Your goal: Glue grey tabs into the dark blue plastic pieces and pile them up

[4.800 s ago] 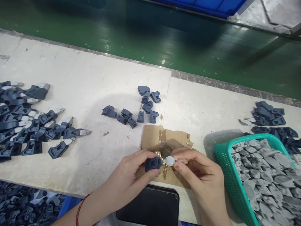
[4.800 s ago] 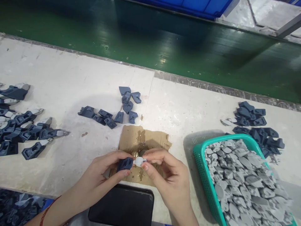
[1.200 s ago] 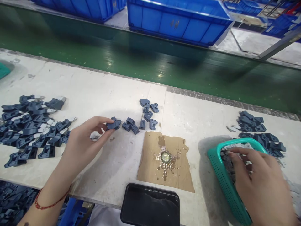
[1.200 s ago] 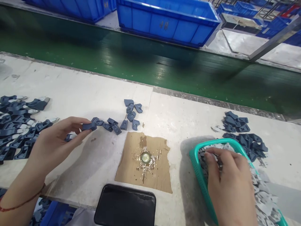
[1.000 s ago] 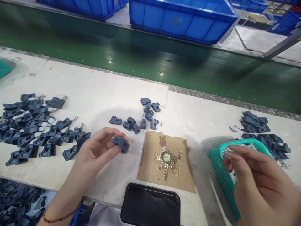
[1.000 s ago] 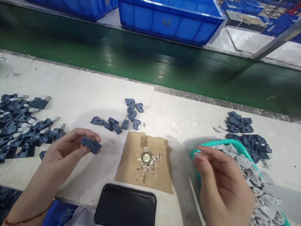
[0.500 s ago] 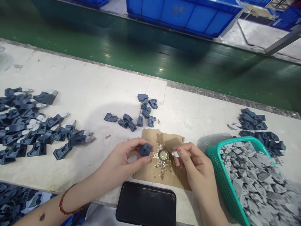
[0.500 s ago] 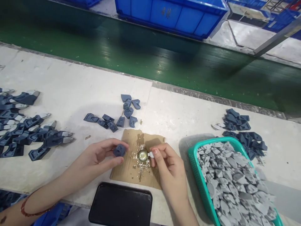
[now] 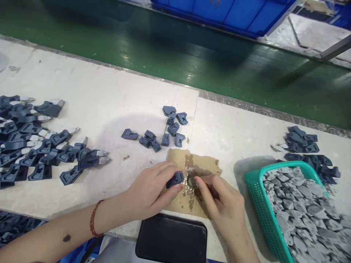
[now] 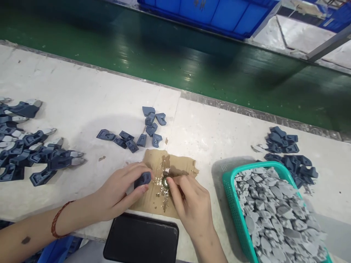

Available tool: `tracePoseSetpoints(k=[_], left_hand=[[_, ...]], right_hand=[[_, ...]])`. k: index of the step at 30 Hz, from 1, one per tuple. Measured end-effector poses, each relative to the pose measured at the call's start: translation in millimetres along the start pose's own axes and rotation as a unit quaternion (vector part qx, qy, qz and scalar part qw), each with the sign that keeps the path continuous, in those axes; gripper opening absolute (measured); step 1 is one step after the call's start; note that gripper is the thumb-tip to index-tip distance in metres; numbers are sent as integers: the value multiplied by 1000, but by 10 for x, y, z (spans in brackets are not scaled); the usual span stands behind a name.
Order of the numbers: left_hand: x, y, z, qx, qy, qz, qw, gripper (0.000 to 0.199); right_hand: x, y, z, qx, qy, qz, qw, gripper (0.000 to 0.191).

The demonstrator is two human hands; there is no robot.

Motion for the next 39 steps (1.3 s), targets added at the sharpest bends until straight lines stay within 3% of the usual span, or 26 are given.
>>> tracePoseSetpoints(k=[6,15,18,21,27,31,39], left_hand=[[-41,-6,-11,-29,-46,5,998,20],[-75,-8,2,-37,-92,-1,995,28],[-97,-7,14,-51,-116,-3,992,27],[-132,-7,35,-80,-147,-2,986,30],[-172,-13,52,-107,-177,7,978,37],[-182,-20,63,-109,-172,-7,979,41],[-181,-17,64,-101,-150,-21,983,41]], right_hand=[[-5,7,-44,33,18,-2,999,18],[-16,16,4,-12,-8,2,1000,23],[11,46,38,-67,-67,20,995,25],[21,95,64,-126,-185,58,973,28],[-111,120,9,-137,-360,54,921,23],[-166,118,-11,-129,-388,41,912,23],[-196,103,-42,-117,-361,25,925,27]])
Point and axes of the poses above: each hand's wrist, its own y-axis away from the middle knuckle, its own x-axis out of the back of the hand, z = x × y, the point moved 5 cm from there along -y, towards the middle knuckle, and after that the axes turned 9 degrees about -z, right-handed, at the moved point
